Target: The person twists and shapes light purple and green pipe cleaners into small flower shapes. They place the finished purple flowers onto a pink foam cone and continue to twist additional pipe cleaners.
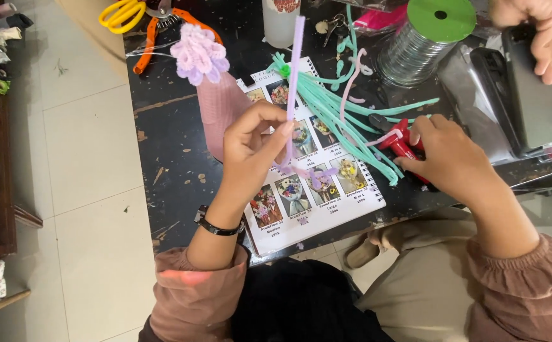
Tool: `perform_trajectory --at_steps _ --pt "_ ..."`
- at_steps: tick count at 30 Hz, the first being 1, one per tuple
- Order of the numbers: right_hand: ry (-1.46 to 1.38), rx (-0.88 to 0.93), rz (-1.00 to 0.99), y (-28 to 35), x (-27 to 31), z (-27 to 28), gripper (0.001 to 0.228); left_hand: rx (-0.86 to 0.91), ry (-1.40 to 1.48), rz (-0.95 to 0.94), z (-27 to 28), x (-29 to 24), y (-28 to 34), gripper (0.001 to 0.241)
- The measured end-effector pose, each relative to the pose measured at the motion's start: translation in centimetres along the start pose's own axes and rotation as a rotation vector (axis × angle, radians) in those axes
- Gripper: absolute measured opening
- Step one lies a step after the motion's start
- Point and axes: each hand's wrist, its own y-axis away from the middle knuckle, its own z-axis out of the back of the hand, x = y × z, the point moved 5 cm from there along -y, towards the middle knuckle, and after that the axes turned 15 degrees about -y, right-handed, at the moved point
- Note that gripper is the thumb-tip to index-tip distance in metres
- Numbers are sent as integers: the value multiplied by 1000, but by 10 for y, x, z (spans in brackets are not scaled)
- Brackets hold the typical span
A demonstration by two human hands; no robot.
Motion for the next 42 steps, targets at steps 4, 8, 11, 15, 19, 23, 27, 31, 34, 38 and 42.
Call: perform_trajectory --at_steps 4,8,11,15,19,23,27,31,34,38,42 --pt "54 6 32 7 3 1 29 14 78 37 2 5 0 9" --pt "-120 -85 47 12 -3 7 19 72 119 60 -2 12 -1 9" --pt "-273 -122 -18 20 -8 19 18 88 122 88 -5 15 0 11" --pt "-779 -75 -142 31 -16 32 27 128 157 158 -8 17 0 12" --pt "-1157 -16 -109 32 -4 26 28 181 207 160 -14 18 0 11" --pt "-1009 114 299 38 20 5 26 238 224 220 -21 20 1 12" --pt "-885 169 476 49 41 -9 14 319 265 278 -28 23 4 11" --pt "-854 172 462 58 57 -12 10 339 215 285 -28 22 4 12" --pt "-748 121 487 60 66 -12 14 338 243 300 -27 25 5 14" --pt "-691 41 576 62 72 -10 16 325 146 257 -23 26 3 13" --pt "-508 -48 545 53 66 -5 14 285 187 276 -17 29 1 9"
